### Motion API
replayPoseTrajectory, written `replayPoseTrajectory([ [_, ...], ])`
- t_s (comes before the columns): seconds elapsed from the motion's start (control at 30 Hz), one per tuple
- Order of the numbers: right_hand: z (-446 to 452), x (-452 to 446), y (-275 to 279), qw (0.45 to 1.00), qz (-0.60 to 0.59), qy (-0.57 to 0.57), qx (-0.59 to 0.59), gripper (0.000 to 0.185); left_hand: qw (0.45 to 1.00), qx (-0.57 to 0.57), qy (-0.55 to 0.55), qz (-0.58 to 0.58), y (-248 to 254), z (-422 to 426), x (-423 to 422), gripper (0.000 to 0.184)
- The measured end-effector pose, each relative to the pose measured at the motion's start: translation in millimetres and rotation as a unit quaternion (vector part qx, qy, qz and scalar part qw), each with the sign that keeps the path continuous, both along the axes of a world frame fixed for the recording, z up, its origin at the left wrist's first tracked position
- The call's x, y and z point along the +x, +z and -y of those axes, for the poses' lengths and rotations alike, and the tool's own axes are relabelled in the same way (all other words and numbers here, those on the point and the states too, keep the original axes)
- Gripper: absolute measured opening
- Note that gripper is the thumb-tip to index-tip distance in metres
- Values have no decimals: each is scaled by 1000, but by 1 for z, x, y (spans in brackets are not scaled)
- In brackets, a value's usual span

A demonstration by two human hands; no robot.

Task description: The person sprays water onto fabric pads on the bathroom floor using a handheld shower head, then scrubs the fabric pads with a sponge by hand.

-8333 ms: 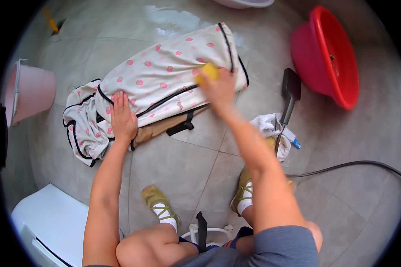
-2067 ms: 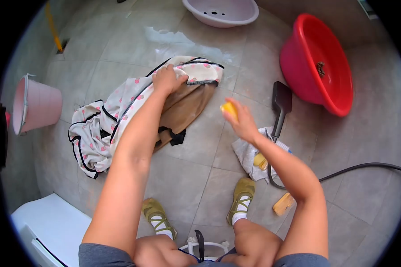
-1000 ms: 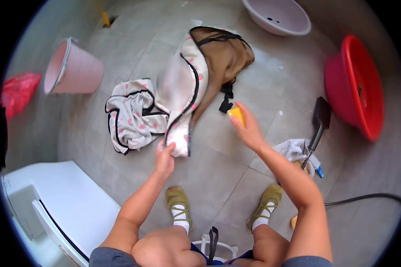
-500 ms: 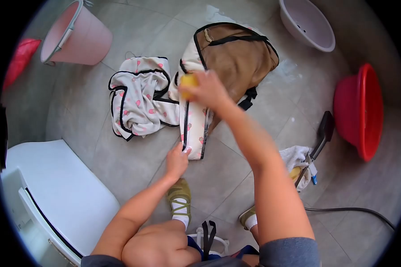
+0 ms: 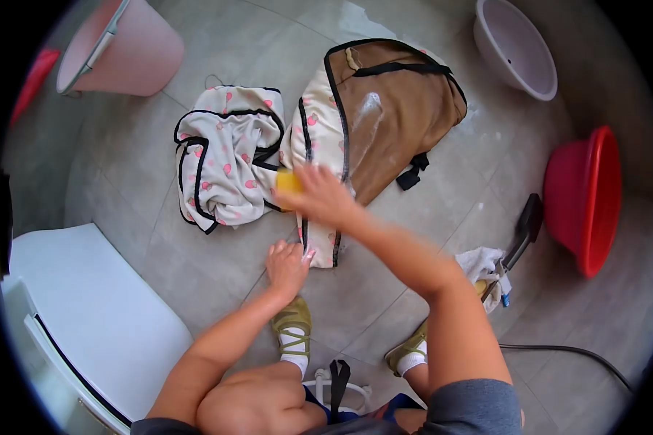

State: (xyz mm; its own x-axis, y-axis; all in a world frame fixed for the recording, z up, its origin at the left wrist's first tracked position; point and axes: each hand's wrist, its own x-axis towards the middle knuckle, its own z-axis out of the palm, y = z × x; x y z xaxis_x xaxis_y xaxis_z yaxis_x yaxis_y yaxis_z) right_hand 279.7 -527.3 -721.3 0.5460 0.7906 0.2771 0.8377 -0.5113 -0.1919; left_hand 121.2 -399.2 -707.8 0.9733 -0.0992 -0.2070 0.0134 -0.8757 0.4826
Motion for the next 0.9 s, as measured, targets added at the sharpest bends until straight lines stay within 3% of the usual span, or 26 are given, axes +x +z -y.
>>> replayPoseTrajectory([
  [0.07, -2, 73, 4, 992, -29, -114, -42, 36, 1000, -5, 3, 2, 2, 2, 1, 26],
  [0.1, -2, 107, 3, 982, 70, -177, 7, 34, 1000, -7, 2, 7, 3, 2, 4, 27],
  [0.13, -1, 131, 4, 973, 47, -227, 0, 35, 1000, -3, -8, 4, 4, 0, 7, 27],
  [0.2, 0, 139, 4, 970, 41, -241, 10, 38, 1000, 3, -30, -5, 5, -5, 10, 27],
  [0.27, -2, 96, 12, 971, 12, -239, -7, 43, 1000, -1, -25, 2, 3, -10, 10, 26],
  [0.37, 17, -23, 13, 994, -70, -82, -21, 50, 999, -20, -28, -8, 3, -10, 13, 25],
  [0.53, 18, 33, 13, 998, -52, -19, -32, 47, 998, 7, -68, -14, 5, 3, -1, 28],
  [0.6, 7, 90, 6, 981, 52, -188, -11, 43, 998, 6, -67, 5, 3, 9, -1, 29],
  [0.67, -3, 133, 8, 950, -14, -311, -20, 40, 996, 32, -87, -17, 1, 9, 2, 32],
  [0.8, -5, 109, 0, 964, 8, -265, 3, 43, 973, 70, -80, -204, 12, -6, 23, 39],
  [0.9, 19, 14, 5, 991, -28, -133, -8, 50, 984, 98, -40, -145, 21, -21, 48, 35],
])
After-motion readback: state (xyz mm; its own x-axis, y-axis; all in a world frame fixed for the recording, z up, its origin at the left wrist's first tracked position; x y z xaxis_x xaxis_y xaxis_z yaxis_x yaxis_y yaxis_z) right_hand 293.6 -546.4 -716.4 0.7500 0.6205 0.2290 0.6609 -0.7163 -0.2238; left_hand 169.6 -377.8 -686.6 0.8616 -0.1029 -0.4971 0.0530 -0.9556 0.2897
